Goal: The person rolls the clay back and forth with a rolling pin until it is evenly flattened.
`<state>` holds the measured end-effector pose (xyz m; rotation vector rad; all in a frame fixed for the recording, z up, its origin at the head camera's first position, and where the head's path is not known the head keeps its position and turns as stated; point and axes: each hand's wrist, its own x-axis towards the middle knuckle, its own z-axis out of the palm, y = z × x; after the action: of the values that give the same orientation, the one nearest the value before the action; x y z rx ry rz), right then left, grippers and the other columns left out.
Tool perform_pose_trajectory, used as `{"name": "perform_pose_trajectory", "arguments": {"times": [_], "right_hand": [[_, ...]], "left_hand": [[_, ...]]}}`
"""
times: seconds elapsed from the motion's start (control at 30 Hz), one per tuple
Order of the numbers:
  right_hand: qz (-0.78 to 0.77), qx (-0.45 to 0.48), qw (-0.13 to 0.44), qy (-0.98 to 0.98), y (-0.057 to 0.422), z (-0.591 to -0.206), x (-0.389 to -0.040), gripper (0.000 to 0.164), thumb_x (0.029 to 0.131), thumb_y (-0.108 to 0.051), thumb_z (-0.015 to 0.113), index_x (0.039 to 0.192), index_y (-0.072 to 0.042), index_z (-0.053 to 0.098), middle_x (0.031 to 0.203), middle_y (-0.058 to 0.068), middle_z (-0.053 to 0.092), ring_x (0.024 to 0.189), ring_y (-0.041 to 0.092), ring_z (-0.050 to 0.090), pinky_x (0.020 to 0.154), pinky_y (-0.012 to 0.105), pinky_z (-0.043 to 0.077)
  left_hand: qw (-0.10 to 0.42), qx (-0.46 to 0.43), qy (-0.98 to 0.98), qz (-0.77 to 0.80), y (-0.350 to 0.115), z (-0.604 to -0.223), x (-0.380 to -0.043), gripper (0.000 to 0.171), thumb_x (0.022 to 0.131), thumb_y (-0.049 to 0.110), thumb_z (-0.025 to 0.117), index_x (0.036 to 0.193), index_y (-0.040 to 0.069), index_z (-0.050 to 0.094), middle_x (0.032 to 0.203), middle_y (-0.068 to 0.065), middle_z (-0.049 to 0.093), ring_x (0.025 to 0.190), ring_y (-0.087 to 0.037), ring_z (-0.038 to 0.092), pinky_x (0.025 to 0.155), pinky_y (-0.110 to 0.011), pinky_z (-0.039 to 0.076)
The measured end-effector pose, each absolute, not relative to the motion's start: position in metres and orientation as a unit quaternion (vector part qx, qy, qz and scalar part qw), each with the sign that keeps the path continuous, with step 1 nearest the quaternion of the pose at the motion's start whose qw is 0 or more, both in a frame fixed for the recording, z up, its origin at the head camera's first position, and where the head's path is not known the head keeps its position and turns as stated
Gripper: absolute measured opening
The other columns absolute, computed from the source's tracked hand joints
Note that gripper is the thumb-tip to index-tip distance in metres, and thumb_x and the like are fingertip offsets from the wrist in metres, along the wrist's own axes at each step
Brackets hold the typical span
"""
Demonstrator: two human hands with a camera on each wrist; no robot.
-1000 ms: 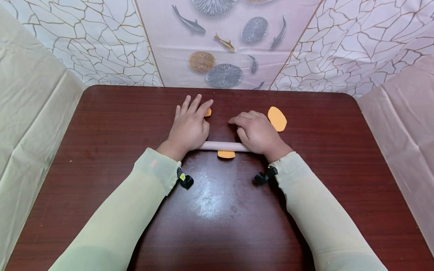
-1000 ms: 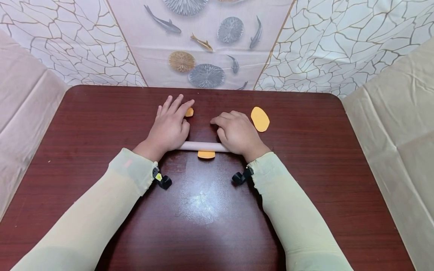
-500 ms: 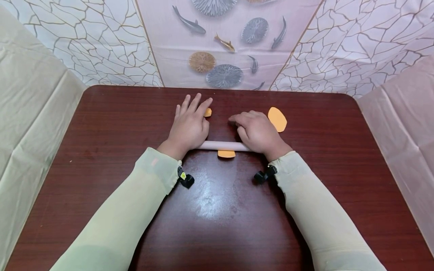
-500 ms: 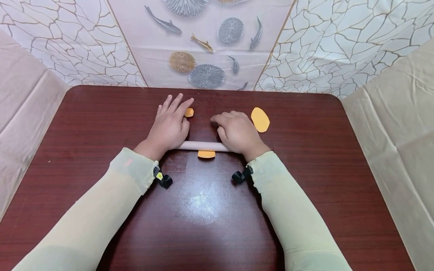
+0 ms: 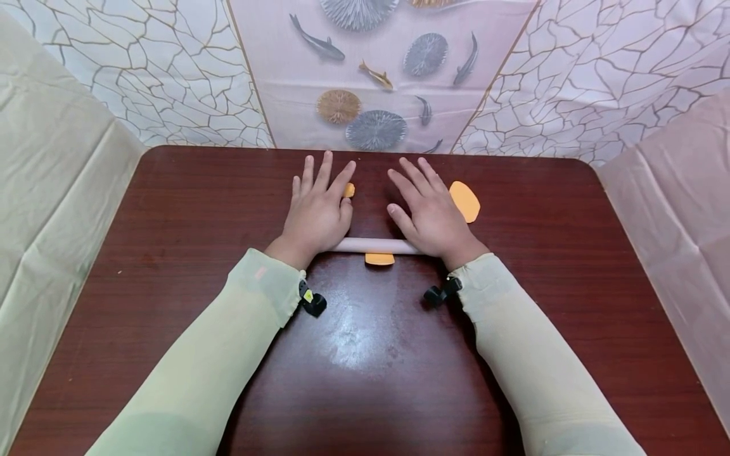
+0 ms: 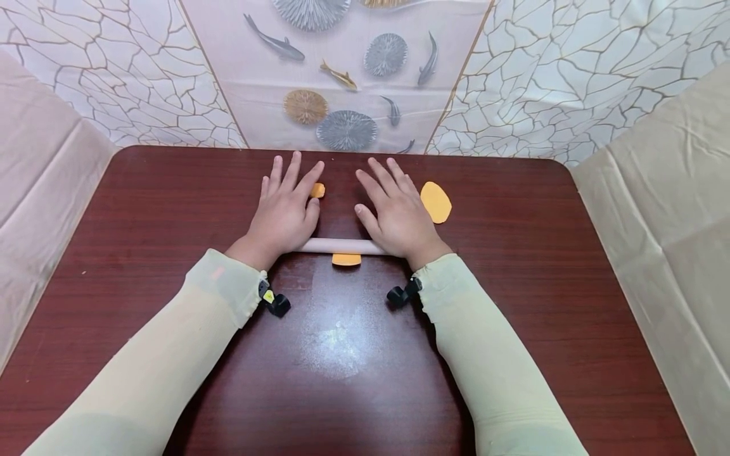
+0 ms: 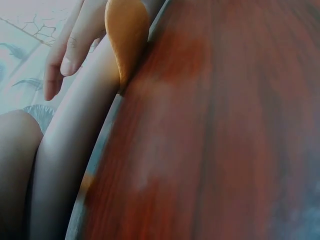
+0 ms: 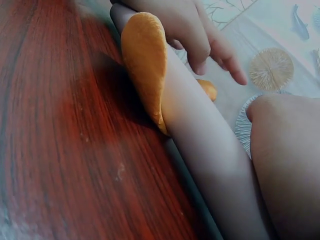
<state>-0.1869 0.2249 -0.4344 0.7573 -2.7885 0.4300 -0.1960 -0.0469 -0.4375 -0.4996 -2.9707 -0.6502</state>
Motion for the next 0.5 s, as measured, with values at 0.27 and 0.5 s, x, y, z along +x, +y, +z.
{"name": "perform_pose_trajectory", "arguments": {"times": [0.27, 0.5], "right_hand": [[0.142, 0.243, 0.074, -0.957, 0.2251, -0.4370, -0.1841, 0.071, 0.119, -0.056, 0.040, 0.179, -0.019, 0.033, 0.190, 0.008, 0.022, 0.178, 0.040, 0.008, 0.137, 0.070, 0.022], [0.138, 0.248, 0.064, -0.957, 0.2248, -0.4345, -0.1787, 0.071, 0.119, -0.058, 0.037, 0.178, -0.019, 0.037, 0.188, 0.008, 0.027, 0.177, 0.040, 0.012, 0.137, 0.070, 0.024]], "left_hand": [[0.021, -0.176, -0.967, -0.185, -0.0468, -0.4373, -0.1926, 0.071, 0.119, 0.050, 0.041, 0.180, 0.048, 0.007, 0.190, -0.001, -0.016, 0.176, -0.044, -0.015, 0.138, -0.075, 0.007], [0.006, -0.183, -0.965, -0.188, -0.0466, -0.4380, -0.1875, 0.070, 0.119, 0.051, 0.041, 0.181, 0.047, 0.008, 0.191, -0.002, -0.015, 0.176, -0.042, -0.016, 0.138, -0.076, 0.005]]}}
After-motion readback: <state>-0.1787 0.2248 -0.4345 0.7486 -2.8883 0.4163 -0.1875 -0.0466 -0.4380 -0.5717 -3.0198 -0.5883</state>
